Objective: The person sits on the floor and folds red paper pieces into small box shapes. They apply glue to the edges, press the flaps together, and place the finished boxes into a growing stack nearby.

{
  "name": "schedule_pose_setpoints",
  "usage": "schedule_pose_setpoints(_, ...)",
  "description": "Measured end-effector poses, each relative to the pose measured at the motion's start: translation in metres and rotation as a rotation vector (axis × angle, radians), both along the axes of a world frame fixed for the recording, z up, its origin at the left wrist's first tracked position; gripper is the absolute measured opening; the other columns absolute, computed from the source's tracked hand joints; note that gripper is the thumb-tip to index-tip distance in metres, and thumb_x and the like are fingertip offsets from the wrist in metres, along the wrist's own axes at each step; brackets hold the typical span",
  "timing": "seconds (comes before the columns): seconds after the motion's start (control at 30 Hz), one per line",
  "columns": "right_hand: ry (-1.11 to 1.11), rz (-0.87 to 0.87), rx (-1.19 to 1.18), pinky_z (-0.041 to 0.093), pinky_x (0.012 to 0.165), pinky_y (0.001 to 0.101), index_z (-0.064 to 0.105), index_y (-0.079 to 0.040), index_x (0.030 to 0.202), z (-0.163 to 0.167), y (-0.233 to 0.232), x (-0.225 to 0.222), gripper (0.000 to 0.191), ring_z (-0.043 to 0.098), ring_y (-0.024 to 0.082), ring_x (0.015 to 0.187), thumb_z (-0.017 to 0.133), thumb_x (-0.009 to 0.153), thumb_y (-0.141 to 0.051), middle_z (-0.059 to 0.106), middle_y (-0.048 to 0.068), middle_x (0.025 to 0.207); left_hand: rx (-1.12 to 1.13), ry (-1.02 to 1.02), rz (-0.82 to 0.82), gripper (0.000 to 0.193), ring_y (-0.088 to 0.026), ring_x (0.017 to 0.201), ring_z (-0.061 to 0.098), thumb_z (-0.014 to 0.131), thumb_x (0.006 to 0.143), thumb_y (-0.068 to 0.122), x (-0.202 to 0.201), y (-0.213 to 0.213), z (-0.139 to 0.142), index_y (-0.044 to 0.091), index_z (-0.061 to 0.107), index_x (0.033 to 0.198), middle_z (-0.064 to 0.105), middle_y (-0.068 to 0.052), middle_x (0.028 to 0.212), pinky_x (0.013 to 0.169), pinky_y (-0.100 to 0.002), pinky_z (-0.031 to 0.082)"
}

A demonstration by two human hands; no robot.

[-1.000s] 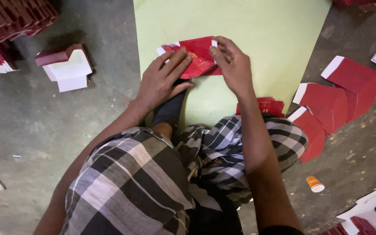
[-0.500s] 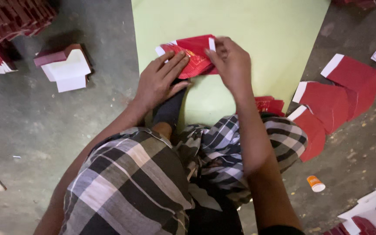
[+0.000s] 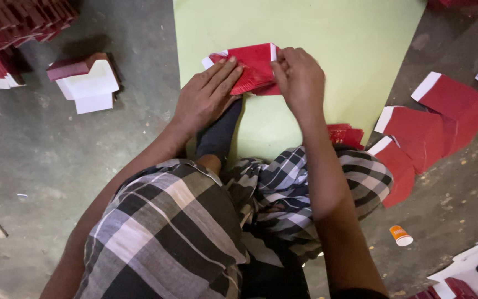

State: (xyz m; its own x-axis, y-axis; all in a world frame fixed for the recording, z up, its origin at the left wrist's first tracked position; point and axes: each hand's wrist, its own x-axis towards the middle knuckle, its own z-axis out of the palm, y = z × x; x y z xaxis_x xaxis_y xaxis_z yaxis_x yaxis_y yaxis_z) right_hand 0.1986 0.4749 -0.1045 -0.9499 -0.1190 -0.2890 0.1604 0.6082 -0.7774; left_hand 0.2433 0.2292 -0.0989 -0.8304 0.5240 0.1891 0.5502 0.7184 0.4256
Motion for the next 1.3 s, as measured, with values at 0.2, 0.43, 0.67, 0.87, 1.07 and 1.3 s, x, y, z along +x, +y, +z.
schedule_pose_setpoints(0.2, -0.064, -0.039, -0.131, 0.061, 0.078, 0.0258, 0.071, -0.003, 0.120, -0.006, 0.002, -0.001, 0.028, 0.075, 0.012, 0.090, 0.078, 0.099, -0.020, 0.077, 0.007, 0.102, -0.014, 0.038, 0.024, 0.055, -0.025, 0.135, 0.061, 0.075, 0.097, 0.008, 0.001, 0.002, -0.006, 0.011, 0.059, 0.149, 0.058, -0.009, 0.153, 0.105, -0.038, 0.052)
schedule_pose_setpoints(0.43, 0.036, -0.002, -0.039, 0.059, 0.079, 0.0291, 0.071, -0.002, 0.115, -0.005, 0.002, -0.001, 0.025, 0.071, 0.013, 0.087, 0.080, 0.099, -0.020, 0.075, 0.008, 0.099, 0.018, 0.043, 0.035, 0.054, -0.026, 0.134, 0.060, 0.073, 0.096, 0.005, 0.001, 0.004, -0.005, 0.008, 0.061, 0.148, 0.058, -0.010, 0.152, 0.105, -0.039, 0.052)
schedule_pose_setpoints(0.67, 0.188, 0.106, 0.316, 0.056, 0.075, 0.0334, 0.075, -0.005, 0.106, -0.003, 0.001, -0.002, 0.017, 0.071, 0.020, 0.084, 0.082, 0.097, -0.017, 0.075, 0.010, 0.091, 0.022, 0.048, 0.046, 0.055, -0.027, 0.131, 0.060, 0.076, 0.095, 0.006, 0.001, 0.003, -0.002, 0.005, 0.061, 0.148, 0.058, -0.010, 0.153, 0.102, -0.040, 0.052)
schedule_pose_setpoints(0.87, 0.055, 0.068, 0.274, 0.058, 0.075, 0.0290, 0.074, -0.004, 0.115, -0.003, 0.000, -0.005, 0.024, 0.071, 0.012, 0.085, 0.080, 0.098, -0.019, 0.077, 0.009, 0.099, 0.026, 0.008, 0.069, 0.059, -0.026, 0.132, 0.060, 0.077, 0.090, 0.005, -0.001, 0.002, -0.004, 0.009, 0.061, 0.147, 0.057, -0.005, 0.153, 0.102, -0.039, 0.053)
schedule_pose_setpoints(1.07, -0.062, -0.054, -0.081, 0.060, 0.077, 0.0260, 0.071, -0.003, 0.122, -0.004, -0.004, -0.006, 0.032, 0.074, 0.010, 0.086, 0.081, 0.096, -0.019, 0.078, 0.008, 0.099, 0.018, -0.008, 0.102, 0.058, -0.025, 0.133, 0.060, 0.078, 0.092, 0.005, 0.000, 0.000, -0.009, 0.011, 0.061, 0.147, 0.058, -0.003, 0.153, 0.110, -0.037, 0.053)
schedule_pose_setpoints(1.3, -0.042, -0.034, -0.192, 0.061, 0.083, 0.0271, 0.071, -0.002, 0.123, -0.011, -0.003, -0.007, 0.029, 0.073, 0.011, 0.093, 0.078, 0.101, -0.020, 0.077, 0.007, 0.105, 0.042, -0.033, 0.092, 0.065, -0.026, 0.136, 0.058, 0.080, 0.088, 0.008, 0.002, -0.001, -0.013, 0.010, 0.058, 0.149, 0.055, -0.005, 0.155, 0.113, -0.037, 0.050)
